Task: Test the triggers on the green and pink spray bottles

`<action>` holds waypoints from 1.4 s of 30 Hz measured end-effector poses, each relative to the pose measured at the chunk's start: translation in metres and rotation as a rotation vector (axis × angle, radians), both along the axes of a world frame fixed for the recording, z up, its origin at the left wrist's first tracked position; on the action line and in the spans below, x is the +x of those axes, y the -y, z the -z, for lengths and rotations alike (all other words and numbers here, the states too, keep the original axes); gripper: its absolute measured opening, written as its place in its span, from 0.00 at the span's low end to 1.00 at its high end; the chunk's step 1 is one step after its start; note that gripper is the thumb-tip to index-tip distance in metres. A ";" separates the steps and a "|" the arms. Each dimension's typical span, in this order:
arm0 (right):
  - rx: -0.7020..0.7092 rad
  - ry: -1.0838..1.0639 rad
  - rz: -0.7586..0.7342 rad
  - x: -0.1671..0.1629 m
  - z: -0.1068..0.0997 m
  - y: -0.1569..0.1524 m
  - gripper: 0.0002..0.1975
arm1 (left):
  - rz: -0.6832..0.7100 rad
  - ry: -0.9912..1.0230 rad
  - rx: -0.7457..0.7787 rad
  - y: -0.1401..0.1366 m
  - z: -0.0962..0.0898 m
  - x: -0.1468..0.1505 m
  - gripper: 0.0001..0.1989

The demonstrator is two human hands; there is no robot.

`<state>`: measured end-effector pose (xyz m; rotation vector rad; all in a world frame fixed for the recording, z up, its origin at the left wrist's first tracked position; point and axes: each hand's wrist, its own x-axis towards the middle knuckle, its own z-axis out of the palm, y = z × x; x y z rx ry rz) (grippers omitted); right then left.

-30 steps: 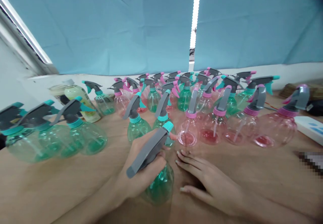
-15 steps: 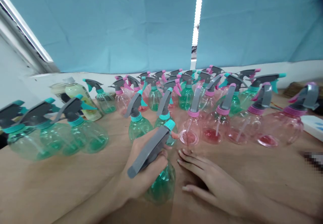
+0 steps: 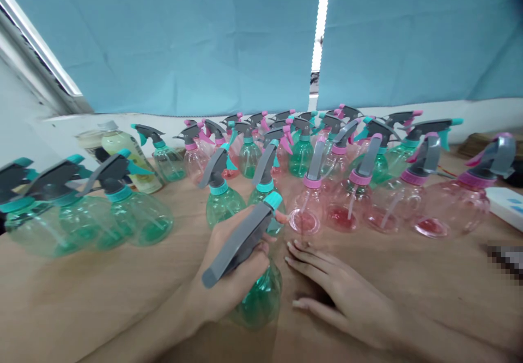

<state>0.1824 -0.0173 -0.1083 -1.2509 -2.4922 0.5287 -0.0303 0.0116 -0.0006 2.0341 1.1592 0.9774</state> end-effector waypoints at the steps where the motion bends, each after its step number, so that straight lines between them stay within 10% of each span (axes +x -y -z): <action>1: 0.002 0.000 0.000 0.000 0.000 0.000 0.34 | 0.015 0.010 -0.014 0.000 0.000 -0.001 0.20; 42: 0.043 -0.061 -0.001 0.001 0.002 0.000 0.32 | -0.006 0.045 -0.079 0.000 0.004 -0.001 0.13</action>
